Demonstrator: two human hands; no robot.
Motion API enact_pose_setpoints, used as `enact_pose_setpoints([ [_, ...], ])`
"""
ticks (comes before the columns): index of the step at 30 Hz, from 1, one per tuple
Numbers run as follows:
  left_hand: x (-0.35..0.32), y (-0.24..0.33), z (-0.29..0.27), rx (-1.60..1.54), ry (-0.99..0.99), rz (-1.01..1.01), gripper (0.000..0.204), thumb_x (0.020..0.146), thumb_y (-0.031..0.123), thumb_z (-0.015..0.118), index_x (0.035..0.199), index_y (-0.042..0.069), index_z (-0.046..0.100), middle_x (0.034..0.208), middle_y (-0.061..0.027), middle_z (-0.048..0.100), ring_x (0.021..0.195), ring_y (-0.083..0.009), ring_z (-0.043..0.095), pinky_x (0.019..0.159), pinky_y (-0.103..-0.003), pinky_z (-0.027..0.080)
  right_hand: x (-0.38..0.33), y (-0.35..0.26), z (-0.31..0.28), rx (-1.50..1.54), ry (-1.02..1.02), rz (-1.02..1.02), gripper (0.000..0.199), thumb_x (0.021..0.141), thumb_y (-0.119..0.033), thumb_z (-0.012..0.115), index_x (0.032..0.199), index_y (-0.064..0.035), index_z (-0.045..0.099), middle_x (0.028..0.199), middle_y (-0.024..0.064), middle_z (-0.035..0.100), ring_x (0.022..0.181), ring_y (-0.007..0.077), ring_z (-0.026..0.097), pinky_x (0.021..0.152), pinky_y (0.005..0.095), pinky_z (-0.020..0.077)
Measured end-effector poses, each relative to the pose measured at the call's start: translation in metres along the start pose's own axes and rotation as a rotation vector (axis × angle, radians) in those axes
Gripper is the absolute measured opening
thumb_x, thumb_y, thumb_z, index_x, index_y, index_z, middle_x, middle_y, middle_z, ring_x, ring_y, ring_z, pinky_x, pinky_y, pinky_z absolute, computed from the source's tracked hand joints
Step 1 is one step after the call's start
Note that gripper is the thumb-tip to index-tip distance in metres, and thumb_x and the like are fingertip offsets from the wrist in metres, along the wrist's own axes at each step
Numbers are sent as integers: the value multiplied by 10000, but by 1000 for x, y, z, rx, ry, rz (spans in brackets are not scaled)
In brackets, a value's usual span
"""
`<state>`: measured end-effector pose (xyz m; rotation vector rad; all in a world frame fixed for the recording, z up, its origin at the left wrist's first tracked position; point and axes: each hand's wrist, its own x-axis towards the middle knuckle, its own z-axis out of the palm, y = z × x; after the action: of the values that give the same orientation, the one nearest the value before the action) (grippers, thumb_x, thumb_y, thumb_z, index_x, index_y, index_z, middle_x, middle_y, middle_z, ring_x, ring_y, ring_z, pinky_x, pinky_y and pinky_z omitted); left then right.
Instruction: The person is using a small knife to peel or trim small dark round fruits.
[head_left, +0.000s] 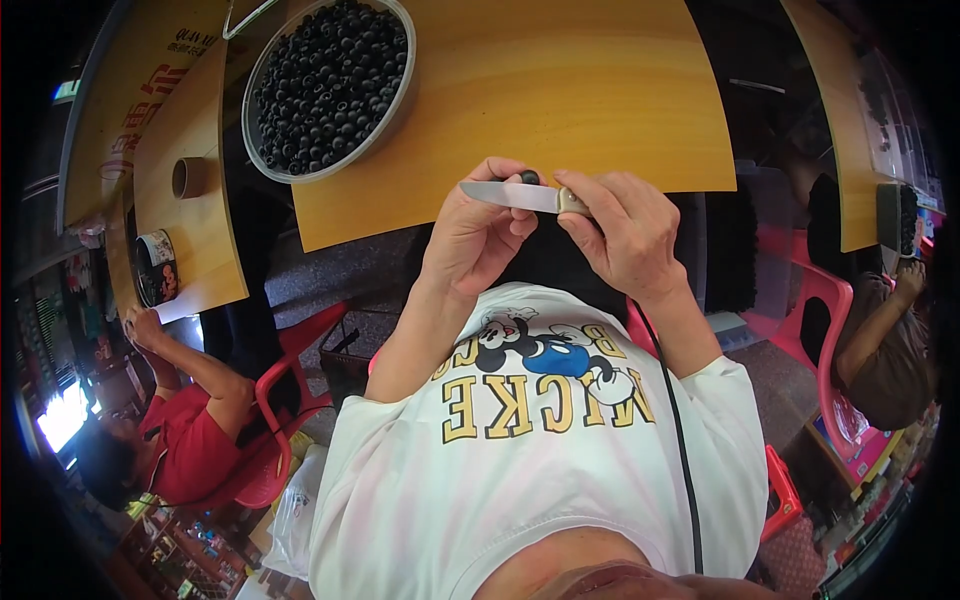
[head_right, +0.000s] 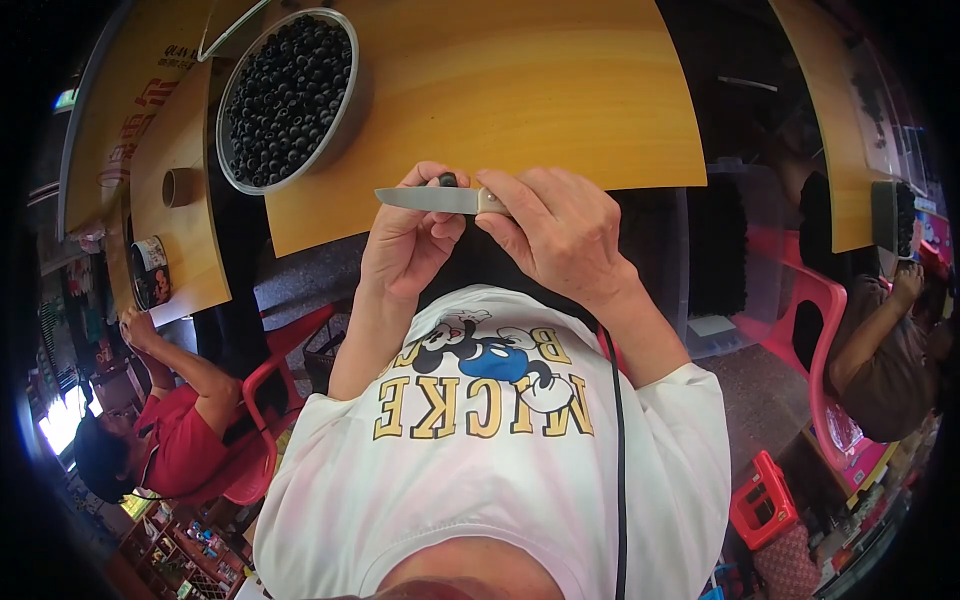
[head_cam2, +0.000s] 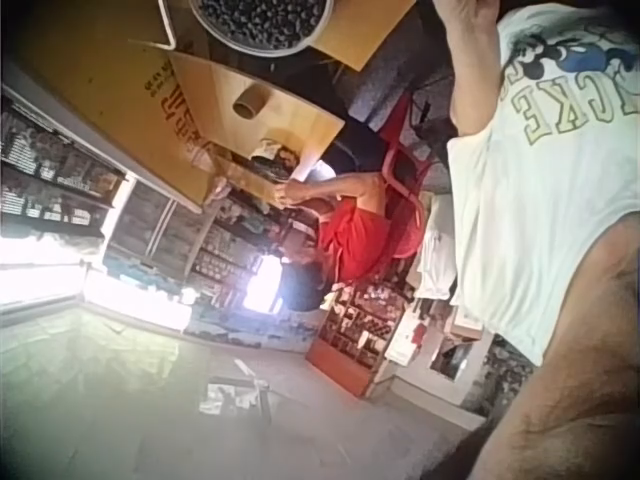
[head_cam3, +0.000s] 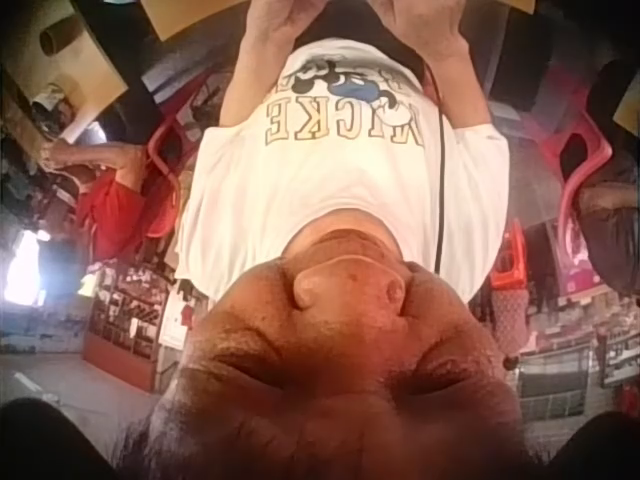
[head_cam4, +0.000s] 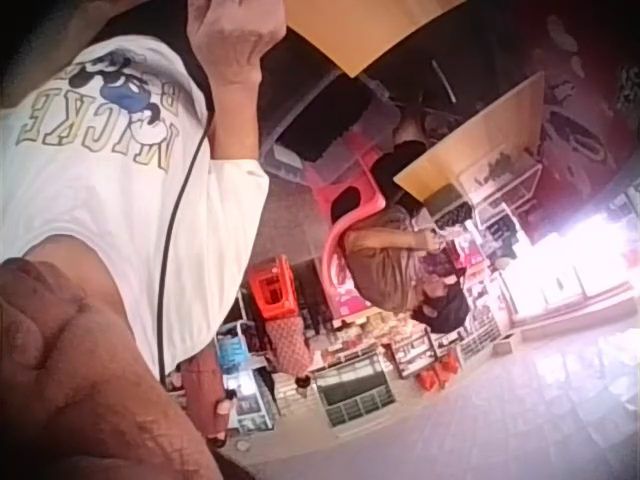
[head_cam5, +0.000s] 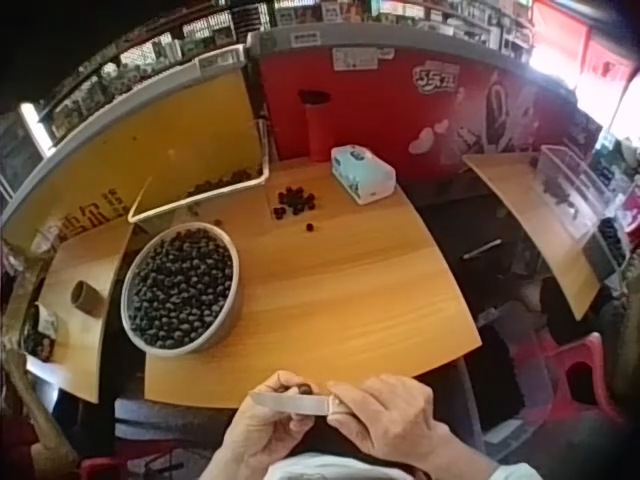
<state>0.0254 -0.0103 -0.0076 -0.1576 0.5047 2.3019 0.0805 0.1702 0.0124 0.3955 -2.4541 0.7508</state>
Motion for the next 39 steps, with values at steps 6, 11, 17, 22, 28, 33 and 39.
enact_pose_setpoints([
  [6,0,-1,-1,5,-36,27,233,820,-25,631,1040,10,563,953,-145,603,747,-136,581,641,-234,487,-1,3,-1,-3,-16,6,257,851,-259,651,1018,-64,664,719,69,584,595,229,572,526,329,446],
  [11,-2,5,1,-15,-109,27,160,871,7,609,1025,12,565,954,-151,586,696,-124,544,633,-220,483,-11,49,7,-324,-59,219,205,894,-199,612,1021,-45,662,771,102,615,641,264,599,571,329,460],
  [17,1,2,-6,-73,23,-3,227,913,32,566,1134,-18,557,974,-123,561,734,-105,517,644,-221,478,-7,52,2,-45,156,317,192,936,-153,566,1029,-3,643,876,142,644,753,267,634,655,322,482],
  [22,-6,12,-2,10,-94,-90,230,927,71,559,1136,-24,558,1012,-118,548,746,-94,504,635,-203,476,-10,50,23,13,117,367,230,958,-174,539,1048,19,627,836,126,617,717,239,593,654,293,457],
  [28,-26,45,-12,73,-193,73,188,884,73,626,1042,6,549,999,-126,575,707,-82,534,582,-191,501,-17,40,18,145,112,465,266,978,-199,509,1084,21,618,790,91,561,683,163,507,639,260,412],
  [33,-34,108,4,465,-28,433,86,926,59,541,998,16,556,899,-94,594,630,-58,530,529,-164,464,-21,42,12,152,133,503,296,984,-218,500,1100,27,621,750,65,516,676,139,483,637,253,407],
  [39,-20,172,12,1673,537,599,204,911,160,589,1011,6,677,701,-5,605,614,-91,540,549,-223,402,-16,32,8,135,91,500,245,965,-185,538,1056,23,631,818,116,608,677,191,559,623,274,439],
])
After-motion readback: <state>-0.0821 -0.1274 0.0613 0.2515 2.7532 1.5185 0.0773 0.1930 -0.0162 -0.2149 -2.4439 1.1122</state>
